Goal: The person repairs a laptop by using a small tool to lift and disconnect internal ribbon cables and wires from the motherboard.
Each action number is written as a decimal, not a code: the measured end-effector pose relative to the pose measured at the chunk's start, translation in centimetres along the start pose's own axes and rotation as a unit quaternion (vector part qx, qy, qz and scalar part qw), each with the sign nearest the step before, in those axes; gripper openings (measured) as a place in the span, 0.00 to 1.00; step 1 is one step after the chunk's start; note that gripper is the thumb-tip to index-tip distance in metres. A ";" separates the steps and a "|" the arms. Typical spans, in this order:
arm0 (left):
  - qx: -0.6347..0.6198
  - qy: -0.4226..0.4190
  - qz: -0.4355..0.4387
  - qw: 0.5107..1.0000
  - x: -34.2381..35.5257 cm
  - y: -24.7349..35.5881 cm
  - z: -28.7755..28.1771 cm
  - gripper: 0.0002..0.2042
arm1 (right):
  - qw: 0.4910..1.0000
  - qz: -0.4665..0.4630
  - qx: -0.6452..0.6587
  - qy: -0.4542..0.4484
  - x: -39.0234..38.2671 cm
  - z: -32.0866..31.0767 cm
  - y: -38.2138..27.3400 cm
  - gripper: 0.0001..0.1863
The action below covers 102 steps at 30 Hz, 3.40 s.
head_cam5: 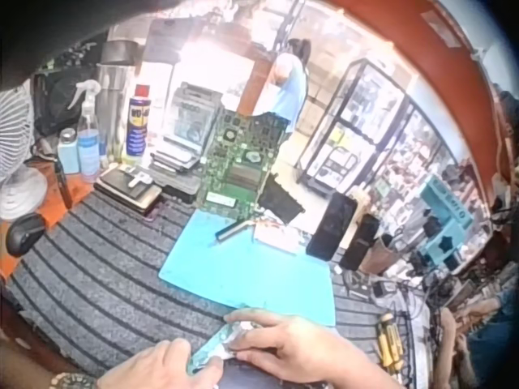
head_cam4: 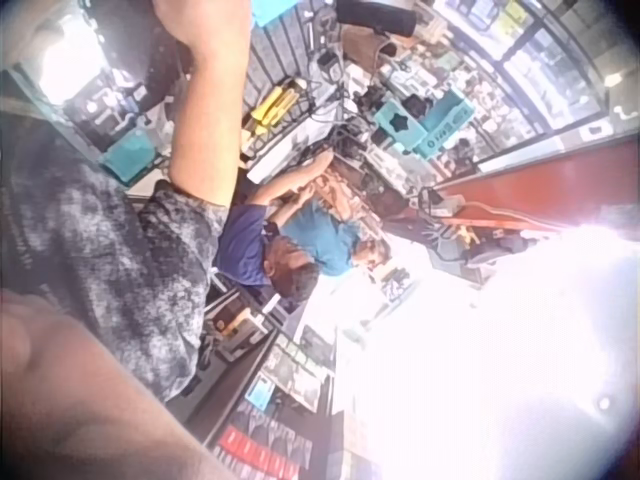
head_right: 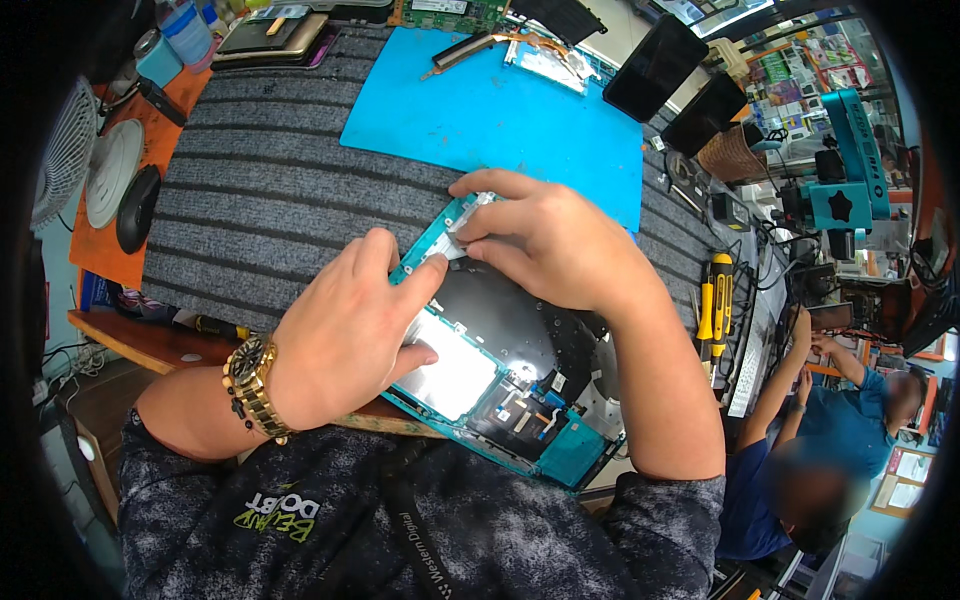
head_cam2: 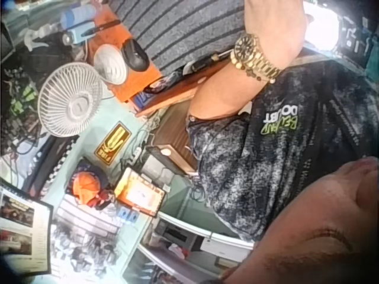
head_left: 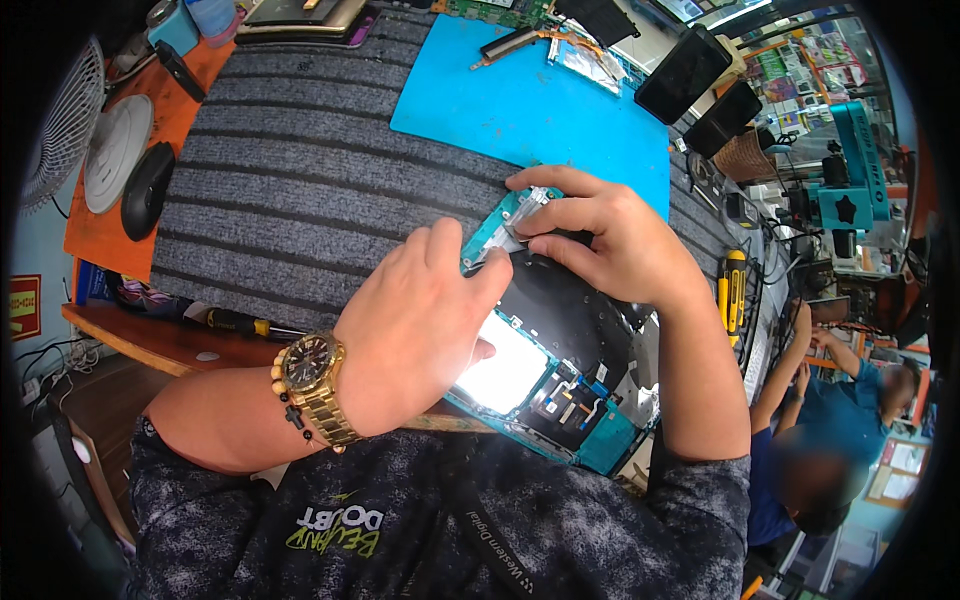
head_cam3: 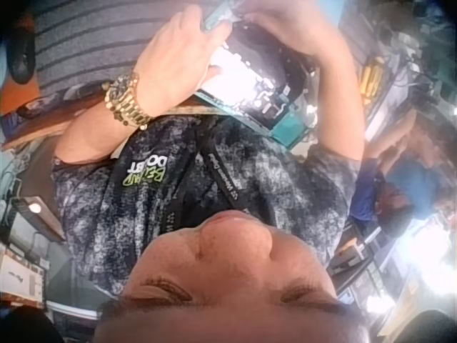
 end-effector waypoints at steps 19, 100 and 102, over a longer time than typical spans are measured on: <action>-0.002 0.007 0.003 1.000 -0.1 0.1 0.2 0.40 | 0.997 0.036 -0.073 0.015 -0.8 0.9 -1.1 0.06; 0.056 0.022 0.012 0.998 -1.4 0.8 0.7 0.38 | 0.999 0.020 -0.029 0.013 -1.0 1.2 -2.0 0.12; 0.052 0.031 0.014 0.998 -1.3 0.8 0.7 0.38 | 0.999 0.013 -0.028 0.012 -1.0 1.2 -1.9 0.12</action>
Point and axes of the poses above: each hand's wrist, its own x-axis towards the middle knuckle, its own z-axis out of the palm, y = z × x, the point moved 3 cm from there along x, towards the middle knuckle, and after that the axes turned 3 degrees about y, right-handed, at the moved point
